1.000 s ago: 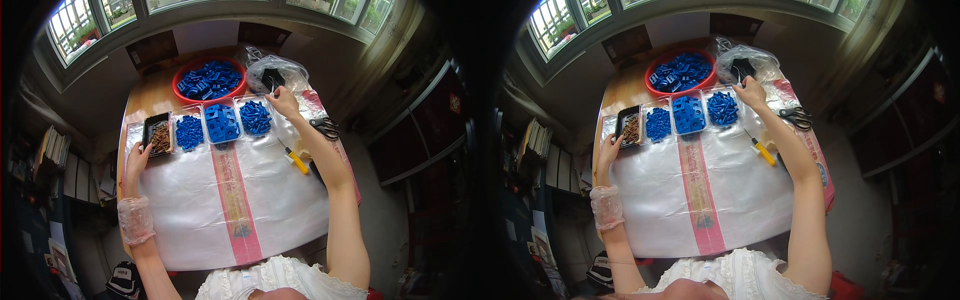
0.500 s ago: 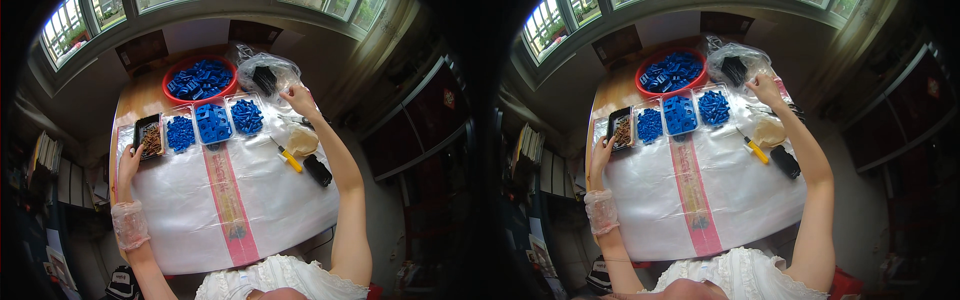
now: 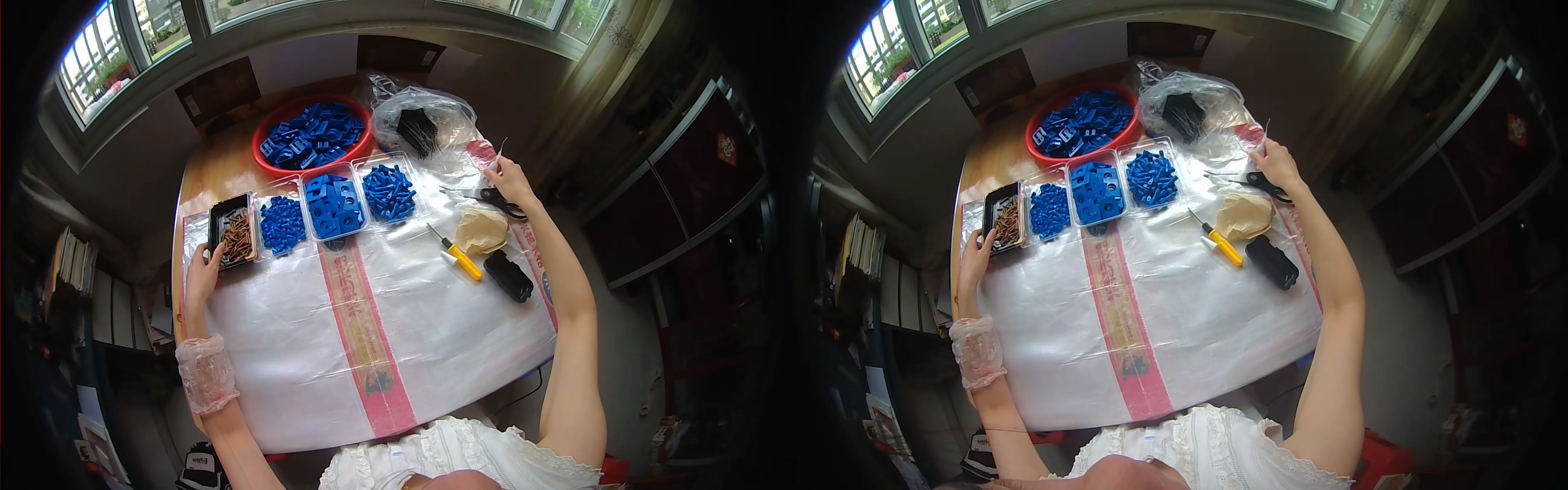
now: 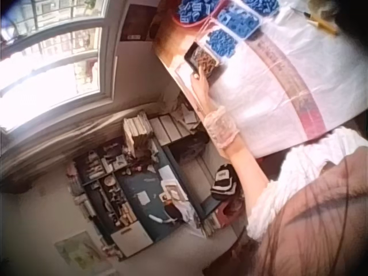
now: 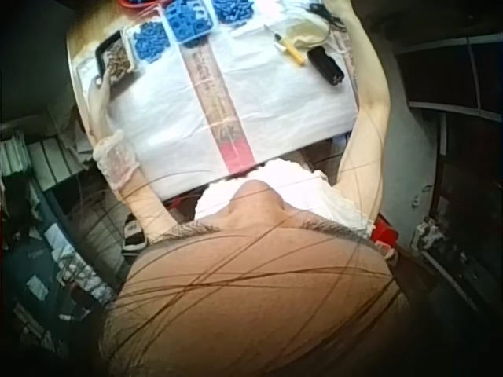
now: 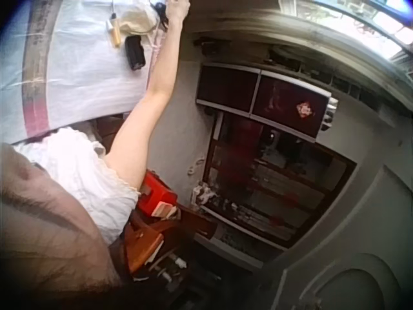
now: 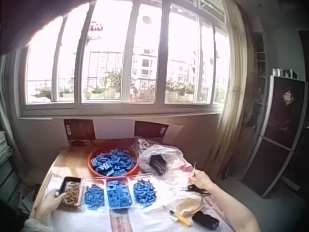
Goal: The recorder is sorting and assembling blue plastic housing parts, applying sealant from a tube, and using scissors to trim materials.
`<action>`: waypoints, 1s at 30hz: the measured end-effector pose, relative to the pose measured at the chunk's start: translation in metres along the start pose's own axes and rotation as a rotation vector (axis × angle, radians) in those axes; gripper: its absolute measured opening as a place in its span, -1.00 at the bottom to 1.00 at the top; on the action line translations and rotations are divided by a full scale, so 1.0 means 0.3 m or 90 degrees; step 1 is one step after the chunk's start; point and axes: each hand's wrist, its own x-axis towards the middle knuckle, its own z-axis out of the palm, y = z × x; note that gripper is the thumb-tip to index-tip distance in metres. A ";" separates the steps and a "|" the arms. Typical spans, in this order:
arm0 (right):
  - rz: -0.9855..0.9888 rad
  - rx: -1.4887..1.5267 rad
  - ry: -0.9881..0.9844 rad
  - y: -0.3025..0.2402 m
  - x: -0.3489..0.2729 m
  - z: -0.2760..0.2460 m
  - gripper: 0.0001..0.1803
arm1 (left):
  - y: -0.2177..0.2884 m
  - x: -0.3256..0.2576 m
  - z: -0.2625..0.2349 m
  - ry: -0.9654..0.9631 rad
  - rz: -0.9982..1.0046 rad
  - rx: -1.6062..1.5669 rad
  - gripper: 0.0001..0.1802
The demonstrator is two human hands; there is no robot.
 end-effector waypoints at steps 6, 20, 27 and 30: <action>-0.018 0.078 -0.016 0.003 0.022 0.024 -0.63 | -0.050 0.019 0.025 -0.005 0.001 -0.140 -0.61; -0.060 0.077 -0.006 -0.024 0.027 0.034 -0.66 | 0.054 0.015 0.092 -0.114 -0.002 -0.247 -0.62; -0.065 0.080 0.010 -0.040 0.010 0.047 -0.67 | 0.098 -0.005 0.074 -0.127 -0.028 -0.258 -0.52; -0.050 0.084 0.004 -0.058 0.007 0.046 -0.66 | 0.088 -0.004 0.054 -0.035 0.047 -0.010 -0.48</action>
